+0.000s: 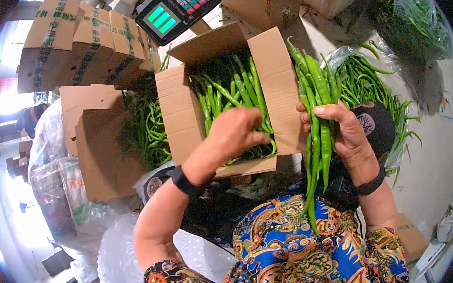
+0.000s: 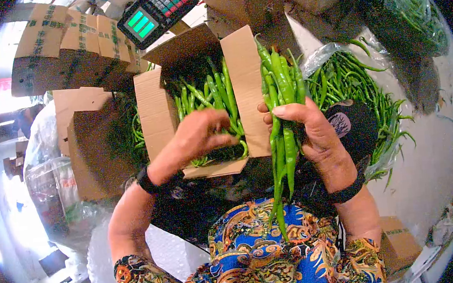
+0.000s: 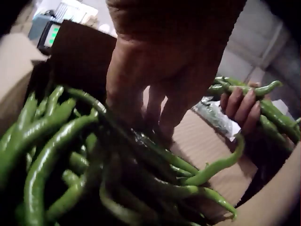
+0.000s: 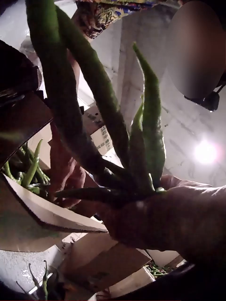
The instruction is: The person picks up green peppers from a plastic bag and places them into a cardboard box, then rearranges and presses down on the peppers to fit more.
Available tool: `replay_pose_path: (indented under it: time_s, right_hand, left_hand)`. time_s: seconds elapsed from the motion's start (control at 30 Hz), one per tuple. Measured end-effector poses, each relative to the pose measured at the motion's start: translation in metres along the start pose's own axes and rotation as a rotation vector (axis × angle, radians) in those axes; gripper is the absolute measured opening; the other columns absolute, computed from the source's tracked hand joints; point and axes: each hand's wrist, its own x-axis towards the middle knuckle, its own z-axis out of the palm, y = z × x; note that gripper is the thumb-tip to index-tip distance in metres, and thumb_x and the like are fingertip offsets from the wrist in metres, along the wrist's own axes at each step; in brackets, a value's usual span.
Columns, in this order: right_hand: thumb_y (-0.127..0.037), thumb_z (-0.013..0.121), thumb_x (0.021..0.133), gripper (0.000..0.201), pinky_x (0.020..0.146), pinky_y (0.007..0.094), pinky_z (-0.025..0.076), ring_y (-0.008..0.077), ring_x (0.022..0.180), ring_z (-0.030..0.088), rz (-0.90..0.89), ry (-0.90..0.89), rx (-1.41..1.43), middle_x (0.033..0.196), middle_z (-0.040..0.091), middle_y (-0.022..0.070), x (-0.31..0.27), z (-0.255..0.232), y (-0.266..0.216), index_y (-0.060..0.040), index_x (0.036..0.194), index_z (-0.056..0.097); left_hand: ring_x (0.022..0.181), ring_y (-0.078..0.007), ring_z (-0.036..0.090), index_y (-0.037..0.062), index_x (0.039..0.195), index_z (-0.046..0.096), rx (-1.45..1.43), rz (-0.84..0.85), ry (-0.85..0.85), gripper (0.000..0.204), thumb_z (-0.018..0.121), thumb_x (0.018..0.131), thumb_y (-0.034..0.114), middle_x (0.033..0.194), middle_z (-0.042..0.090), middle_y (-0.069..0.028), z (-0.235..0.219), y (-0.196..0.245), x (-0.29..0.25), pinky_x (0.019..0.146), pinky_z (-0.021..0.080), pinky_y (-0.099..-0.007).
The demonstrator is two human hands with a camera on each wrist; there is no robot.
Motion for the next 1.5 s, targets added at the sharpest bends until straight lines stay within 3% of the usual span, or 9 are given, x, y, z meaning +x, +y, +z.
replay_pose_path:
  time_s: [0.33, 0.5, 0.7, 0.8, 1.07, 1.13, 1.2, 1.33, 1.5]
  right_hand:
    - [-0.011, 0.064, 0.079, 0.044, 0.068, 0.0322, 0.057, 0.0173, 0.079, 0.065, 0.021, -0.022, -0.016, 0.101, 0.065, 0.0138, 0.002, 0.000, 0.000, 0.0044, 0.119, 0.053]
    - [-0.014, 0.066, 0.079, 0.045, 0.066, 0.0315, 0.058, 0.0162, 0.079, 0.065, 0.055, -0.066, -0.034, 0.101, 0.065, 0.0111, 0.007, -0.001, 0.002, 0.0024, 0.119, 0.052]
    - [-0.015, 0.066, 0.079, 0.047, 0.066, 0.0315, 0.058, 0.0164, 0.079, 0.065, 0.032, -0.023, -0.065, 0.099, 0.065, 0.0116, 0.006, 0.003, 0.005, 0.0019, 0.120, 0.052]
    - [-0.016, 0.067, 0.078, 0.048, 0.064, 0.0325, 0.058, 0.0170, 0.079, 0.065, 0.021, -0.014, -0.087, 0.099, 0.065, 0.0118, 0.005, 0.006, 0.004, 0.0014, 0.120, 0.051]
    - [-0.010, 0.063, 0.079, 0.042, 0.074, 0.0303, 0.056, 0.0163, 0.082, 0.065, 0.012, 0.003, -0.105, 0.101, 0.067, 0.0133, 0.004, 0.006, 0.004, 0.0033, 0.118, 0.055]
    - [-0.010, 0.063, 0.079, 0.042, 0.074, 0.0301, 0.056, 0.0161, 0.081, 0.065, -0.003, 0.023, -0.102, 0.101, 0.067, 0.0129, 0.003, 0.007, 0.004, 0.0031, 0.118, 0.055]
    - [-0.010, 0.064, 0.079, 0.041, 0.073, 0.0293, 0.056, 0.0157, 0.080, 0.066, 0.037, -0.002, -0.131, 0.100, 0.067, 0.0117, 0.006, 0.004, 0.004, 0.0028, 0.117, 0.056]
    - [-0.017, 0.068, 0.079, 0.049, 0.063, 0.0342, 0.058, 0.0171, 0.085, 0.063, 0.016, 0.022, -0.173, 0.104, 0.064, 0.0121, 0.006, 0.004, 0.008, 0.0009, 0.120, 0.050]
    - [-0.018, 0.068, 0.078, 0.048, 0.067, 0.0320, 0.056, 0.0158, 0.084, 0.063, 0.016, 0.000, -0.185, 0.102, 0.064, 0.0101, 0.007, 0.006, 0.005, -0.0005, 0.120, 0.051]
  left_hand:
    - [0.074, -0.0416, 0.060, 0.0015, 0.082, 0.058, 0.094, 0.003, -0.068, 0.020, 0.065, 0.077, 0.020, 0.076, 0.062, -0.0197, -0.004, -0.021, -0.038, 0.067, 0.050, -0.0476]
    - [0.065, -0.0132, 0.059, 0.0039, 0.084, 0.060, -0.677, -0.345, -0.230, 0.016, 0.065, 0.082, 0.019, 0.068, 0.059, -0.0023, -0.001, -0.010, -0.029, 0.058, 0.049, -0.0339]
    - [0.072, -0.0371, 0.065, 0.0032, 0.089, 0.061, -0.017, -0.025, 0.032, 0.017, 0.063, 0.078, 0.016, 0.075, 0.064, -0.0213, 0.033, -0.025, -0.027, 0.066, 0.051, -0.0457]
    - [0.075, -0.0421, 0.063, 0.0028, 0.086, 0.059, 0.169, -0.125, -0.068, 0.017, 0.063, 0.077, 0.016, 0.077, 0.064, -0.0228, 0.040, -0.017, -0.033, 0.067, 0.052, -0.0498]
    - [0.069, -0.0394, 0.064, 0.0065, 0.082, 0.059, 0.349, -0.187, -0.111, 0.018, 0.067, 0.077, 0.022, 0.070, 0.064, -0.0171, 0.013, 0.013, -0.023, 0.065, 0.053, -0.0491]
    - [0.083, -0.0376, 0.064, 0.0071, 0.097, 0.060, 0.293, -0.173, -0.090, 0.030, 0.070, 0.078, 0.028, 0.089, 0.065, -0.0180, -0.004, 0.015, -0.017, 0.075, 0.053, -0.0448]
    - [0.113, -0.0359, 0.054, 0.0088, 0.125, 0.051, 0.173, 0.137, 0.357, 0.056, 0.070, 0.079, 0.035, 0.126, 0.053, -0.0189, -0.006, 0.011, -0.008, 0.088, 0.048, -0.0452]
    - [0.140, -0.0344, 0.025, 0.0154, 0.150, 0.022, 0.385, 0.162, 0.082, 0.086, 0.066, 0.082, 0.044, 0.157, 0.015, -0.0100, 0.026, -0.030, 0.005, 0.096, 0.040, -0.0548]
    - [0.141, -0.0368, 0.022, 0.0148, 0.150, 0.023, 0.412, 0.211, 0.084, 0.089, 0.066, 0.080, 0.048, 0.157, 0.016, -0.0100, 0.020, -0.034, -0.003, 0.102, 0.034, -0.0531]
